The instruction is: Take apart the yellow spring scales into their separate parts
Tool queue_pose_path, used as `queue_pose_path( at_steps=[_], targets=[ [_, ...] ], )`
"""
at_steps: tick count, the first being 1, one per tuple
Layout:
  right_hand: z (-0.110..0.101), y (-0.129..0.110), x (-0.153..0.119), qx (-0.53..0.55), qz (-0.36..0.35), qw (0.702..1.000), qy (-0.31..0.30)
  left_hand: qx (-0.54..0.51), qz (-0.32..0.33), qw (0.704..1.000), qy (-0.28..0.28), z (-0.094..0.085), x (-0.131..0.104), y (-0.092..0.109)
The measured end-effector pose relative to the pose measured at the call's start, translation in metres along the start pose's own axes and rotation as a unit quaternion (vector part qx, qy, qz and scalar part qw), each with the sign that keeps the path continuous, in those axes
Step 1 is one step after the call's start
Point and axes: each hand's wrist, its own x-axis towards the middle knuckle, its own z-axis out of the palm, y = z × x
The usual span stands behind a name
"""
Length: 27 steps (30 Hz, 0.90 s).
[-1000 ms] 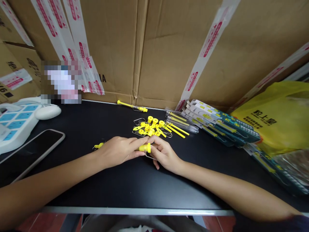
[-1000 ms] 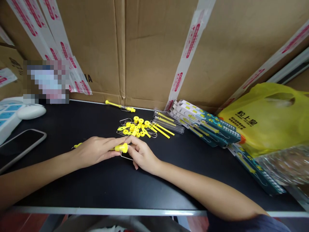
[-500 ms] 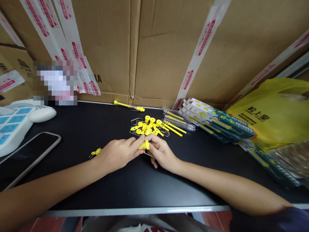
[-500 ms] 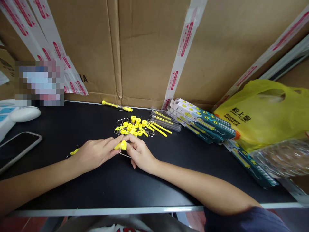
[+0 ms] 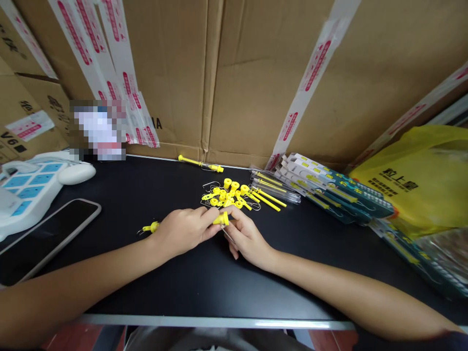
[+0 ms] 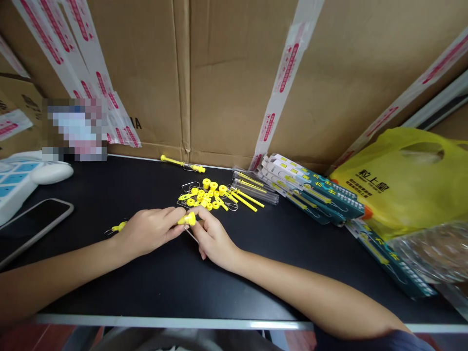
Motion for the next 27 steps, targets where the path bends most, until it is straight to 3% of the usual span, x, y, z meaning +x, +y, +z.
queue_pose_path(
  at_steps=[14,20,27],
  targets=[
    [0.001,-0.009,-0.002,-0.024,-0.048,0.999,0.007,-0.059,-0.023,0.998,-0.006,-0.006,0.000,0.004],
    [0.000,-0.005,-0.004,-0.052,-0.064,0.996,0.039,-0.090,-0.038,0.994,-0.037,-0.012,0.001,0.005],
    [0.004,-0.005,0.000,0.061,-0.025,0.997,0.037,-0.076,-0.022,0.996,0.029,-0.002,-0.001,0.011]
  ],
)
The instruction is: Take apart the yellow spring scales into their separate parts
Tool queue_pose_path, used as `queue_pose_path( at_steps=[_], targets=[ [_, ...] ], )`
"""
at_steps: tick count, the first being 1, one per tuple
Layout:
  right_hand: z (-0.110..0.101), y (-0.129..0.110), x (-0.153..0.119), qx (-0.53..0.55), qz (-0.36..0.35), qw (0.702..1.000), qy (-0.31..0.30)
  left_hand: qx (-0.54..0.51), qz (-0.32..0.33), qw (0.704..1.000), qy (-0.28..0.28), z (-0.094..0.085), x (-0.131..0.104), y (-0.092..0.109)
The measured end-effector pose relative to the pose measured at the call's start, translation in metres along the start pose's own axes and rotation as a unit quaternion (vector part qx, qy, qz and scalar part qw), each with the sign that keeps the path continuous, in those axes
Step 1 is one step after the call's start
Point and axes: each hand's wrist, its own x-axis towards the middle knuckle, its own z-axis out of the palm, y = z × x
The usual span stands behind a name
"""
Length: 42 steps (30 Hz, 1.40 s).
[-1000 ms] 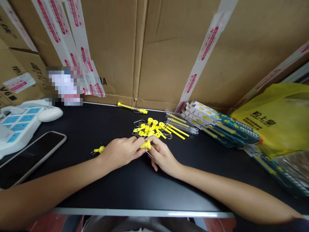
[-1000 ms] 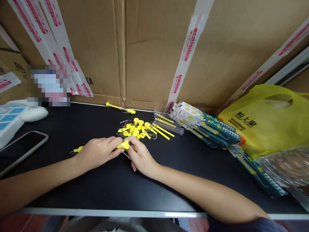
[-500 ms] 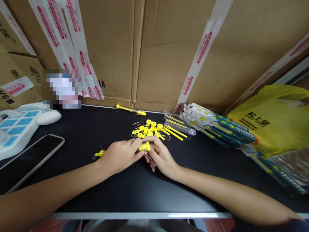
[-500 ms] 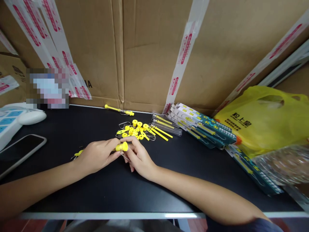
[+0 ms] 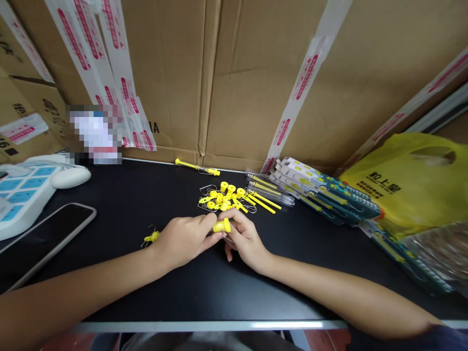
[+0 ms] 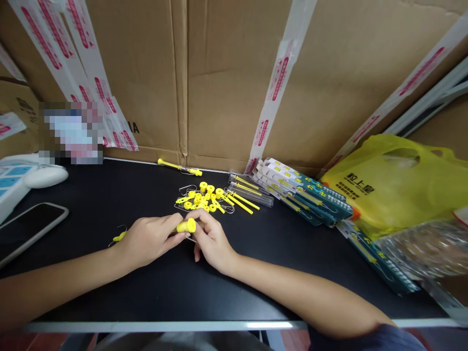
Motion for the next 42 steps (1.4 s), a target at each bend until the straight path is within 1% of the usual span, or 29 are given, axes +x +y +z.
queue_pose_path(
  at_steps=[2,4,8,10,15,18,21,24,26,29,32,35,39,42],
  targets=[
    [0.000,0.000,0.001,0.026,0.016,1.000,-0.004,0.007,-0.001,1.000,0.008,0.002,0.000,0.000],
    [0.000,0.000,0.003,0.045,0.026,0.999,-0.011,0.013,-0.009,1.000,0.004,0.002,0.001,0.000],
    [-0.003,-0.001,0.005,0.061,0.047,0.997,-0.028,0.015,-0.024,0.999,-0.033,-0.002,0.003,-0.002],
    [-0.004,-0.001,0.006,0.061,0.054,0.996,-0.039,0.010,-0.019,0.999,-0.046,-0.003,0.004,-0.004],
    [-0.006,-0.003,0.007,0.033,0.057,0.996,-0.063,0.014,-0.004,0.999,-0.051,-0.002,0.002,-0.012],
    [-0.007,-0.005,0.005,-0.014,0.053,0.997,-0.061,0.022,-0.013,0.999,-0.033,-0.001,0.001,-0.017],
    [-0.008,-0.005,0.003,-0.069,0.019,0.997,-0.036,0.023,-0.003,1.000,0.010,0.000,-0.001,-0.020],
    [-0.009,-0.004,0.000,-0.110,-0.031,0.993,-0.029,0.030,0.035,0.998,0.044,0.000,-0.003,-0.020],
    [-0.009,-0.004,-0.002,-0.151,-0.068,0.986,-0.028,0.034,0.058,0.996,0.058,0.000,-0.004,-0.019],
    [-0.007,-0.006,-0.004,-0.210,-0.141,0.967,-0.018,0.037,0.073,0.994,0.074,0.000,-0.005,-0.019],
    [-0.006,-0.010,-0.002,-0.260,-0.189,0.947,-0.027,0.032,0.078,0.993,0.081,0.000,-0.005,-0.018],
    [-0.008,-0.012,-0.001,-0.318,-0.203,0.925,-0.039,0.010,0.077,0.994,0.077,0.001,-0.005,-0.017],
    [-0.011,-0.011,0.000,-0.342,-0.237,0.909,-0.020,-0.023,0.074,0.995,0.068,0.000,-0.004,-0.015],
    [-0.012,-0.009,-0.001,-0.371,-0.280,0.885,-0.003,-0.020,0.069,0.995,0.063,0.000,-0.003,-0.015]
  ],
)
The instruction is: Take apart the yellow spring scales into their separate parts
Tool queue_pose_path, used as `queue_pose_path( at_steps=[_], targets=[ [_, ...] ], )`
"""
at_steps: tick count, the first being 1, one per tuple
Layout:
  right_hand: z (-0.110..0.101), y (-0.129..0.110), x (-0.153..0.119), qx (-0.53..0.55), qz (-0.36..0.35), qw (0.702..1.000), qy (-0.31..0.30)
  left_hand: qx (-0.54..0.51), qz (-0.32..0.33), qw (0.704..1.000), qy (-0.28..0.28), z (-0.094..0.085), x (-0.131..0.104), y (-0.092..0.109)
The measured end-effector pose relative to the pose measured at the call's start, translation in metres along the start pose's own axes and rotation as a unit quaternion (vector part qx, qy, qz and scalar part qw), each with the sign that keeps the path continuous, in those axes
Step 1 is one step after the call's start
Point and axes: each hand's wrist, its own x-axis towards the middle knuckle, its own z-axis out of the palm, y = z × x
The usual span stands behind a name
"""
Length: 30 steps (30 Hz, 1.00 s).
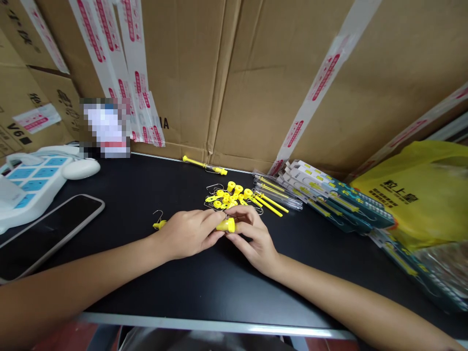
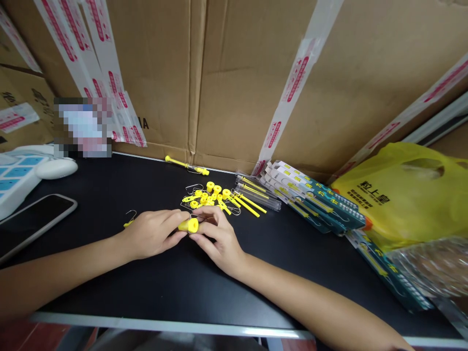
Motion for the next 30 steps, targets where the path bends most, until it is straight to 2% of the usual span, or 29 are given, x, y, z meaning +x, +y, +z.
queue_pose_path(
  at_steps=[4,11,15,25,27,30],
  targets=[
    [-0.0002,0.0019,-0.0015,-0.071,-0.043,0.996,0.029,0.013,-0.015,0.999,-0.025,0.0009,0.0003,-0.0006],
    [-0.0017,0.0048,-0.0024,-0.117,-0.098,0.988,0.011,0.029,-0.030,0.994,-0.104,-0.0027,0.0007,0.0005],
    [-0.0012,0.0052,-0.0035,-0.131,-0.118,0.984,0.006,0.033,-0.032,0.991,-0.126,-0.0046,0.0017,0.0016],
    [-0.0059,0.0082,-0.0014,-0.158,-0.139,0.978,-0.004,-0.006,-0.056,0.986,-0.154,-0.0081,0.0054,-0.0006],
    [-0.0062,0.0074,-0.0009,-0.164,-0.124,0.979,-0.007,-0.007,-0.057,0.988,-0.142,-0.0063,0.0044,-0.0012],
    [-0.0066,0.0040,-0.0003,-0.181,-0.076,0.980,-0.021,-0.002,-0.053,0.995,-0.090,-0.0025,0.0014,-0.0017]
  ],
)
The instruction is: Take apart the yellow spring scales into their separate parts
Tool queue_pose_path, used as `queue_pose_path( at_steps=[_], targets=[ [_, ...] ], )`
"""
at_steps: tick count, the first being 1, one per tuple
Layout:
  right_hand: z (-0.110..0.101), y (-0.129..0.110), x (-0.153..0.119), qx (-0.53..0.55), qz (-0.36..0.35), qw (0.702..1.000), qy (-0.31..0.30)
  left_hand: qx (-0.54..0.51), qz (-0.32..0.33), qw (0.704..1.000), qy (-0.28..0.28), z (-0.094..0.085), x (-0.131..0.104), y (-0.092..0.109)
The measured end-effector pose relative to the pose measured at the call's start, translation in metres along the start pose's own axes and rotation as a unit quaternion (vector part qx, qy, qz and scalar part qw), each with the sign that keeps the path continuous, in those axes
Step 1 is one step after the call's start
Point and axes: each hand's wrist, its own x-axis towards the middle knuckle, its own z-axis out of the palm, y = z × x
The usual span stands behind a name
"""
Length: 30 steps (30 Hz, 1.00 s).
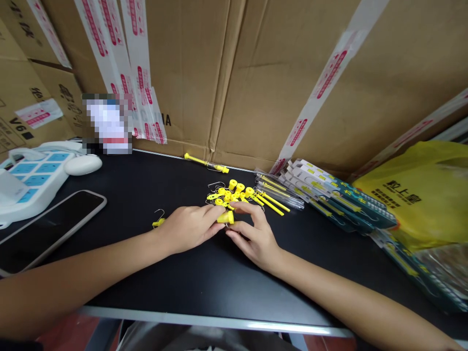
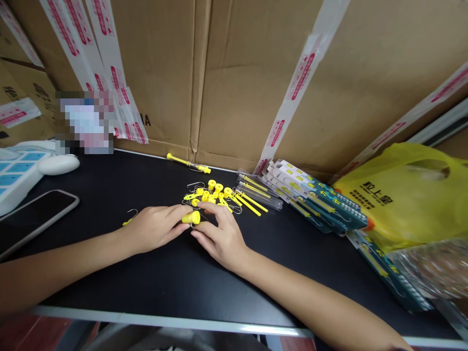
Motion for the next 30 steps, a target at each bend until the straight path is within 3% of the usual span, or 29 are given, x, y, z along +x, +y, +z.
queue_pose_path(
  at_steps=[3,6,10,14,20,25,30],
  targets=[
    [-0.0015,-0.0019,0.0007,0.012,0.049,0.998,-0.027,0.008,0.021,0.998,0.066,0.0027,-0.0020,-0.0001],
    [-0.0010,-0.0007,0.0005,0.086,0.085,0.993,-0.009,0.020,0.048,0.994,0.095,0.0036,-0.0026,-0.0017],
    [0.0014,0.0028,-0.0002,0.215,0.127,0.968,0.026,0.008,0.084,0.994,0.069,0.0048,-0.0022,-0.0063],
    [0.0020,0.0043,-0.0012,0.218,0.157,0.963,-0.024,0.031,0.134,0.989,0.056,0.0063,-0.0015,-0.0079],
    [0.0027,0.0044,-0.0044,0.244,0.176,0.953,-0.034,0.011,0.124,0.989,0.075,0.0070,0.0007,-0.0066],
    [0.0011,0.0033,-0.0023,0.275,0.165,0.945,-0.057,0.012,0.137,0.989,0.054,0.0070,0.0011,-0.0076],
    [0.0029,0.0000,-0.0024,0.360,0.235,0.900,-0.071,-0.021,0.139,0.989,0.047,0.0084,-0.0013,-0.0076]
  ],
)
